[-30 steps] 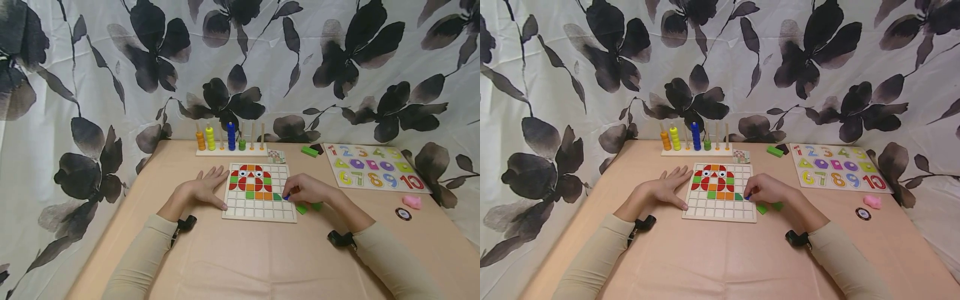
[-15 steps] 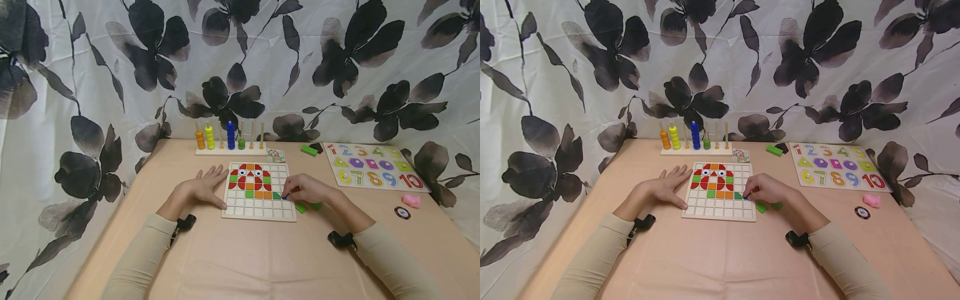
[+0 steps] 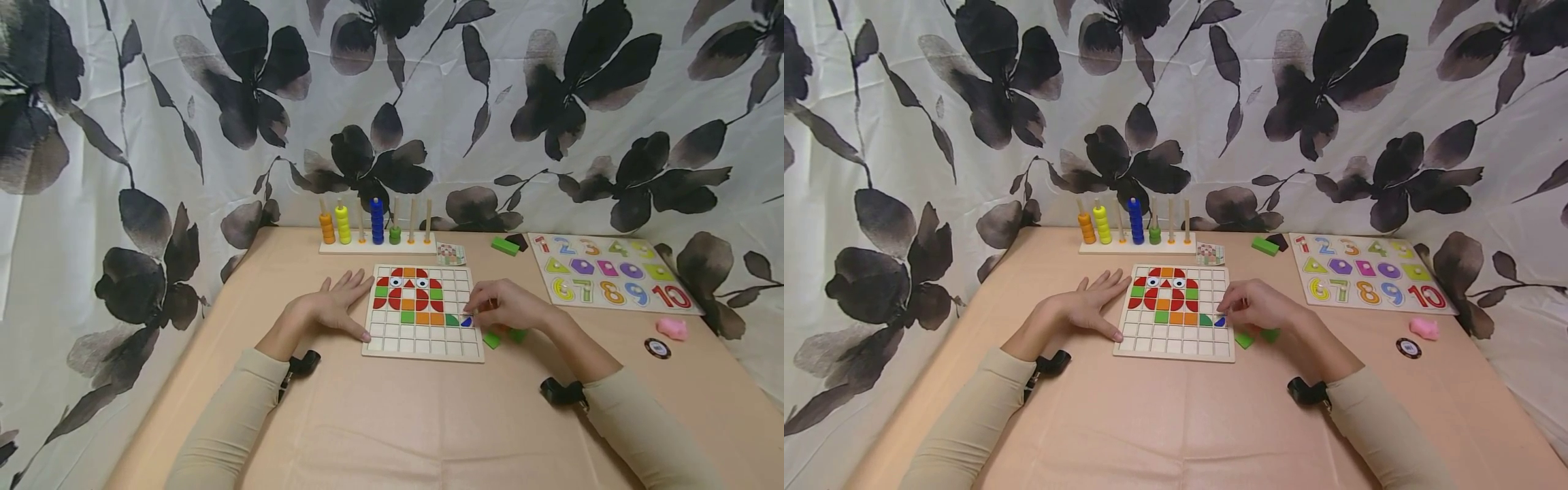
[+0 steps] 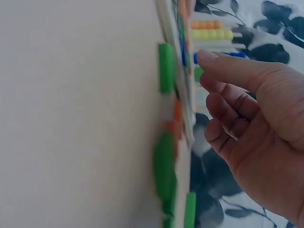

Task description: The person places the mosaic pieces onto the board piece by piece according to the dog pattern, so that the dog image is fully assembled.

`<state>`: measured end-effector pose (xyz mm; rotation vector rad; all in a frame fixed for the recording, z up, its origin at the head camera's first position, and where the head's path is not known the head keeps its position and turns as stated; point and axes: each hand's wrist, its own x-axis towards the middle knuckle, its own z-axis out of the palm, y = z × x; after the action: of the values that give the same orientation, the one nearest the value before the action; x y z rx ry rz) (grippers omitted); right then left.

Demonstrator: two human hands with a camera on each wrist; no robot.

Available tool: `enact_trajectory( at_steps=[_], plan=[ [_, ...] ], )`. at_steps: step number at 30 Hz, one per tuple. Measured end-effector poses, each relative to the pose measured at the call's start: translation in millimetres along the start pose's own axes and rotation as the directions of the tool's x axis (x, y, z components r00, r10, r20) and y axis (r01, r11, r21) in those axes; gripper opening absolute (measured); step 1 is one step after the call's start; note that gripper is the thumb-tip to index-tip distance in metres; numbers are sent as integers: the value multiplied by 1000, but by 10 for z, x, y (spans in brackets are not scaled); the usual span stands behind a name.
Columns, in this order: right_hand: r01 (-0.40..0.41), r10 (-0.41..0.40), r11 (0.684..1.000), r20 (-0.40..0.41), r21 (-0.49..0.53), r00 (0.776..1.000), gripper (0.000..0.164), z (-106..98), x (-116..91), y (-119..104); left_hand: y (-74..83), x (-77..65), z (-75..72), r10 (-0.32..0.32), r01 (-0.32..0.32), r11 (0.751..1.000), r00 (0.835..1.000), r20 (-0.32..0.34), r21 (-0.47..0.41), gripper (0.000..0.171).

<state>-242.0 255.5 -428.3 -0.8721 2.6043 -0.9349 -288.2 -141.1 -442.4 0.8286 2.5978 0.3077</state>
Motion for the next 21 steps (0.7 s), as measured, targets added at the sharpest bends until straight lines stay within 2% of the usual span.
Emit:
enact_trajectory(
  at_steps=[6, 9, 12, 15, 18, 21],
  plan=[
    [-19, 17, 1000, -131, -13, 991, 27, -267, -242, 118, 0, 2, 1, -4, 4, 1000, 1000, 5, 0, 128],
    [-60, 52, 997, -159, -47, 986, 28, -381, -377, 209, 2, -7, -4, -11, 11, 1000, 1000, 13, 1, 128],
    [-108, 96, 991, -145, -80, 985, 28, -444, -512, 314, 7, -13, -10, -13, 13, 1000, 1000, 18, 5, 128],
    [-164, 157, 984, -97, -73, 983, 28, -459, -633, 399, 10, -12, -13, -12, 12, 1000, 1000, 17, 3, 127],
    [-174, 171, 981, -51, -83, 984, 30, -444, -710, 469, 12, -6, -14, -15, 15, 1000, 1000, 15, 0, 127],
    [-161, 157, 981, -46, -108, 987, 29, -416, -740, 519, 12, 0, -9, -12, 12, 1000, 1000, 11, 0, 127]
  ],
)
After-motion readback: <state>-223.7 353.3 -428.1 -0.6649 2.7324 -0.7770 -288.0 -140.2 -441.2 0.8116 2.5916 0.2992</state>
